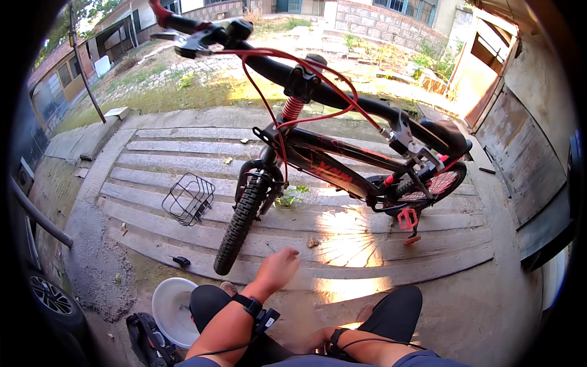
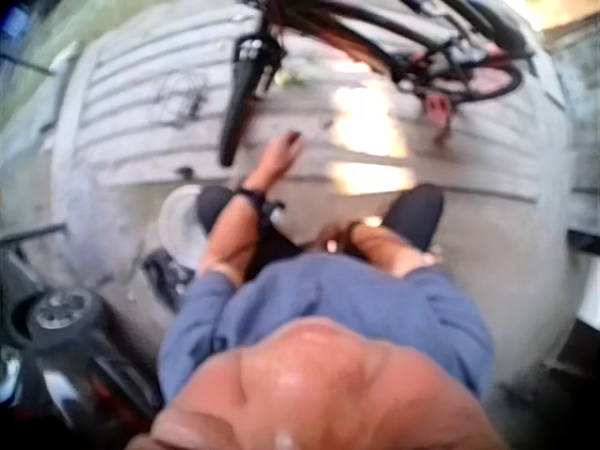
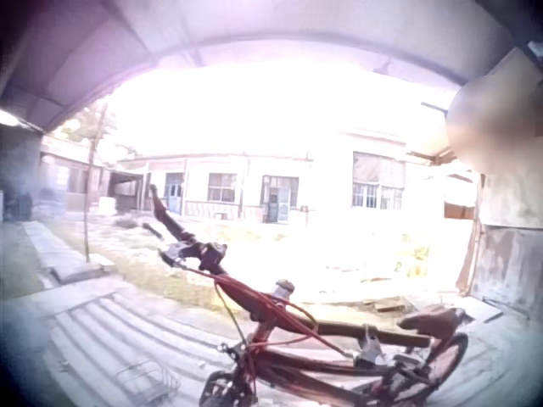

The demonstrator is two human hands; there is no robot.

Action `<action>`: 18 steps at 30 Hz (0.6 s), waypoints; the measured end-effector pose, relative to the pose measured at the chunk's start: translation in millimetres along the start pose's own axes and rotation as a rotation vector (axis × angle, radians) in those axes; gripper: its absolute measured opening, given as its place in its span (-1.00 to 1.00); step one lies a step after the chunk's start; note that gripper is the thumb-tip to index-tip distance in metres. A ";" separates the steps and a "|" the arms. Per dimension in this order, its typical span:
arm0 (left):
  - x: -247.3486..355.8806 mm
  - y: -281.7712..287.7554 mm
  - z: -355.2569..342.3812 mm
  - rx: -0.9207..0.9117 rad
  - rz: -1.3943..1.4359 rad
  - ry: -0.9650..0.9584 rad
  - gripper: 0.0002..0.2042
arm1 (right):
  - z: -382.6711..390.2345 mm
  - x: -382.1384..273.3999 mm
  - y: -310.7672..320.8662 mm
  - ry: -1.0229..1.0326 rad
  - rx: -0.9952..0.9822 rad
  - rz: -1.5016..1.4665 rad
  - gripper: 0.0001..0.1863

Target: The person sits on the ground and works on a bicycle, specifically focusing on the handlebars. They use a screwdriver to adjust a red cable and a black plastic component attached to the handlebar stem. The person also handles a white plastic bowl and a black tool bag during the process.

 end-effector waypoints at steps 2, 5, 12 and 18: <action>-13.0 6.8 23.3 0.021 -0.104 0.022 -0.72 | -17.2 28.0 0.7 0.021 0.080 0.168 -0.67; -17.5 5.7 40.5 0.031 -0.036 -0.022 -0.73 | 2.3 22.5 38.6 -0.141 0.360 0.314 -0.69; 7.9 31.7 59.8 0.099 0.031 -0.054 -0.75 | 130.3 -104.7 132.1 -0.204 0.831 0.009 -0.74; 3.4 41.5 60.1 0.135 0.126 -0.079 -0.76 | 199.9 -159.7 169.2 -0.176 1.015 -0.192 -0.57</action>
Point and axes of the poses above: each hand's wrist, its own z-axis away from the middle knuckle, its own y-axis out of the back of the hand, x = y × z, the point moved 3 cm from there along -z, towards the middle knuckle, and after that the axes turned 5 degrees about z, right-handed, at the moved point
